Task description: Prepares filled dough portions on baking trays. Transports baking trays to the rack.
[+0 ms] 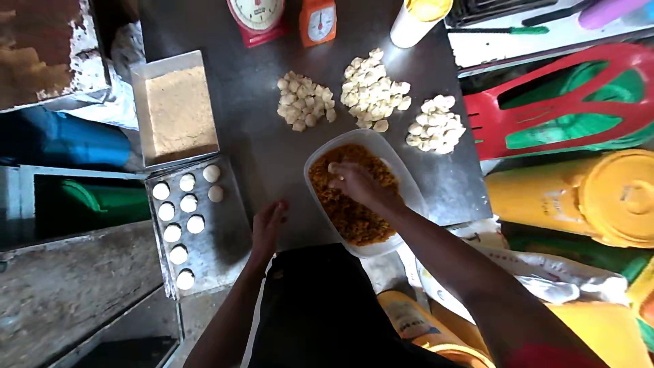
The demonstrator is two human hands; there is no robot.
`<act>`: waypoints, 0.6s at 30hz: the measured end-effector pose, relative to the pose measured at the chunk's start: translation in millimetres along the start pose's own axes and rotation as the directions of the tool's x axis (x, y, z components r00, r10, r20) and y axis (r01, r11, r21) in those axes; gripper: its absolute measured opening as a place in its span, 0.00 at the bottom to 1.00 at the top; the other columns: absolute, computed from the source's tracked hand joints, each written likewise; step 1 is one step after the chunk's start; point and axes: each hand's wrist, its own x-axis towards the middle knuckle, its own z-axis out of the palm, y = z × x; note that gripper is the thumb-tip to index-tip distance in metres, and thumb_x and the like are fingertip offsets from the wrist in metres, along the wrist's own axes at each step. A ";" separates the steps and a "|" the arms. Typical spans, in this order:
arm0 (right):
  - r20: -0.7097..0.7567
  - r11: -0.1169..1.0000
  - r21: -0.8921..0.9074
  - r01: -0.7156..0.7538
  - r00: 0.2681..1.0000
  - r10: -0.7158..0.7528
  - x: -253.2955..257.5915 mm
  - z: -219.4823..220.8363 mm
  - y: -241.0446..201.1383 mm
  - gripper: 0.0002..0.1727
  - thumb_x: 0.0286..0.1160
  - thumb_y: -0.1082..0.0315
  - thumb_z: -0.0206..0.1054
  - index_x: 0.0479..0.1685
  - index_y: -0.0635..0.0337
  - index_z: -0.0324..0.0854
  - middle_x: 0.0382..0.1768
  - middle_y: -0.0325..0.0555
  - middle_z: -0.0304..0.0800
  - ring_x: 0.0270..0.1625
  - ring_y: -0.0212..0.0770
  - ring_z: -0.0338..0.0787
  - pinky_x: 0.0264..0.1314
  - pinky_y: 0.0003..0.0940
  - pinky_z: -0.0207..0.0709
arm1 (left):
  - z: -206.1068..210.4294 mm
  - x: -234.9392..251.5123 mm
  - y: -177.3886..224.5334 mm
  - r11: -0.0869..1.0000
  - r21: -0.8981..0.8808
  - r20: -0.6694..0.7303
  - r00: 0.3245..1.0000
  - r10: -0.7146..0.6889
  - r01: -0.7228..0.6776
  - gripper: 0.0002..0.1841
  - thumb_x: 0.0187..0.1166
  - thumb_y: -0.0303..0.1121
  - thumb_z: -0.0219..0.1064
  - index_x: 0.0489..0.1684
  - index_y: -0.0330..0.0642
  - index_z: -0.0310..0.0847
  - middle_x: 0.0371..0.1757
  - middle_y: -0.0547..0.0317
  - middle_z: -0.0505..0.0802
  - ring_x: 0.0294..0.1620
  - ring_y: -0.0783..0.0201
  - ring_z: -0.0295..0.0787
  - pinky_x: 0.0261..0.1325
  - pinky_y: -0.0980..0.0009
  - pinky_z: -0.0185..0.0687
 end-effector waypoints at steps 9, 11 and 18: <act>-0.164 0.977 0.194 -0.093 0.978 0.125 -1.6 7.8 9.5 0.17 0.79 0.66 0.71 0.65 0.58 0.87 0.58 0.59 0.90 0.57 0.59 0.91 0.62 0.60 0.85 | 29.7 27.7 34.7 0.986 0.068 0.140 0.980 0.140 -0.150 0.16 0.91 0.36 0.59 0.65 0.37 0.85 0.60 0.51 0.93 0.61 0.57 0.92 0.65 0.56 0.90; -0.098 0.894 0.413 -0.172 0.968 0.231 -12.0 -19.9 8.5 0.18 0.77 0.61 0.75 0.63 0.56 0.88 0.52 0.54 0.93 0.49 0.51 0.94 0.56 0.56 0.88 | 43.9 35.1 47.2 0.972 0.112 0.142 0.971 0.191 -0.208 0.17 0.90 0.37 0.59 0.69 0.39 0.83 0.64 0.52 0.92 0.61 0.58 0.92 0.64 0.56 0.90; 0.023 0.575 0.806 -0.138 0.979 0.202 -60.4 -60.7 -3.0 0.15 0.69 0.74 0.77 0.55 0.60 0.89 0.47 0.47 0.93 0.48 0.41 0.92 0.55 0.43 0.89 | 116.3 68.4 65.6 0.998 -0.016 0.433 0.899 0.063 -0.063 0.31 0.93 0.57 0.43 0.89 0.51 0.64 0.82 0.54 0.78 0.79 0.54 0.77 0.78 0.47 0.75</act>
